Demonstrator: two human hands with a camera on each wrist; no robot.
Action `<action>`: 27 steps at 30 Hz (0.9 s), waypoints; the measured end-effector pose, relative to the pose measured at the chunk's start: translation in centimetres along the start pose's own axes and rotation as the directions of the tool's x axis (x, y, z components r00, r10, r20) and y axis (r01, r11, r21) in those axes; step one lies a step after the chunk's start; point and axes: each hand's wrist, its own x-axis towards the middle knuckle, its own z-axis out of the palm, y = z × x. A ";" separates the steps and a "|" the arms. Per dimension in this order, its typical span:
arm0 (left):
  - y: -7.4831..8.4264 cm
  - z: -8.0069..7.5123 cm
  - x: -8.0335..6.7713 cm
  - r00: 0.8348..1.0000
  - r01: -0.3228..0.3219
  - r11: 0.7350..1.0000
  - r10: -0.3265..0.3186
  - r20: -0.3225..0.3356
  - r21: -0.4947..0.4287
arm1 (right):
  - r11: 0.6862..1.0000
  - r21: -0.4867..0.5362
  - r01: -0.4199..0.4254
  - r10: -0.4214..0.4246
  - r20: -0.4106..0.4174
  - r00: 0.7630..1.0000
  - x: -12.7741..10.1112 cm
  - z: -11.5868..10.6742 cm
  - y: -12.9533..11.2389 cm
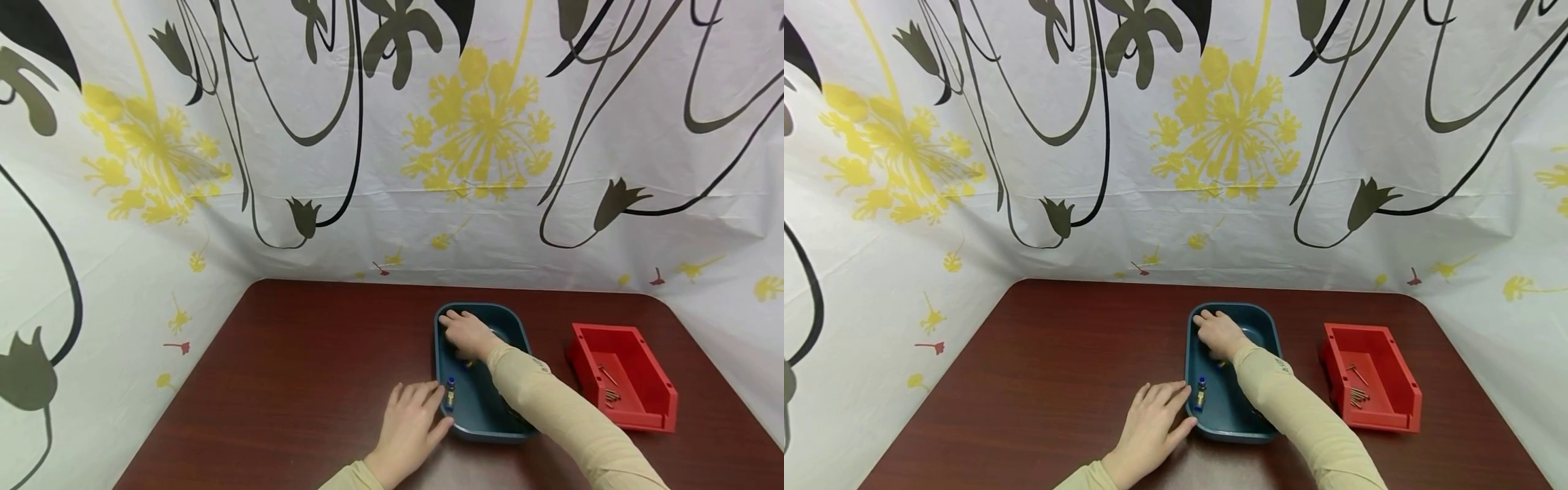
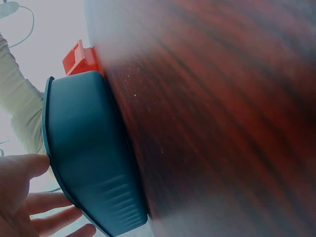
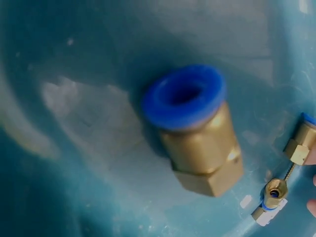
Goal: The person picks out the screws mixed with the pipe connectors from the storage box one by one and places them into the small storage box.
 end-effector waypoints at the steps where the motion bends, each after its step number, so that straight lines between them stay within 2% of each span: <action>1: 0.0 0.0 0.0 1.000 0.000 1.000 0.000 -0.002 0.000 | 1.000 -0.004 0.004 -0.004 -0.002 1.000 0.0 -0.1 0.0; 8: 0.1 0.1 0.0 1.000 -0.007 1.000 0.008 -0.019 0.004 | 1.000 -0.002 0.008 -0.008 -0.018 1.000 -0.3 -1.3 0.3; 14: 0.2 0.0 0.0 0.999 -0.014 1.000 0.014 -0.031 0.004 | 0.999 -0.001 0.042 -0.042 -0.098 0.994 -0.5 -2.8 0.5; 27: 0.2 0.2 -0.1 0.999 -0.015 1.000 0.015 -0.039 -0.005 | 0.993 -0.071 0.098 -0.110 -0.183 0.977 -1.3 -6.8 0.4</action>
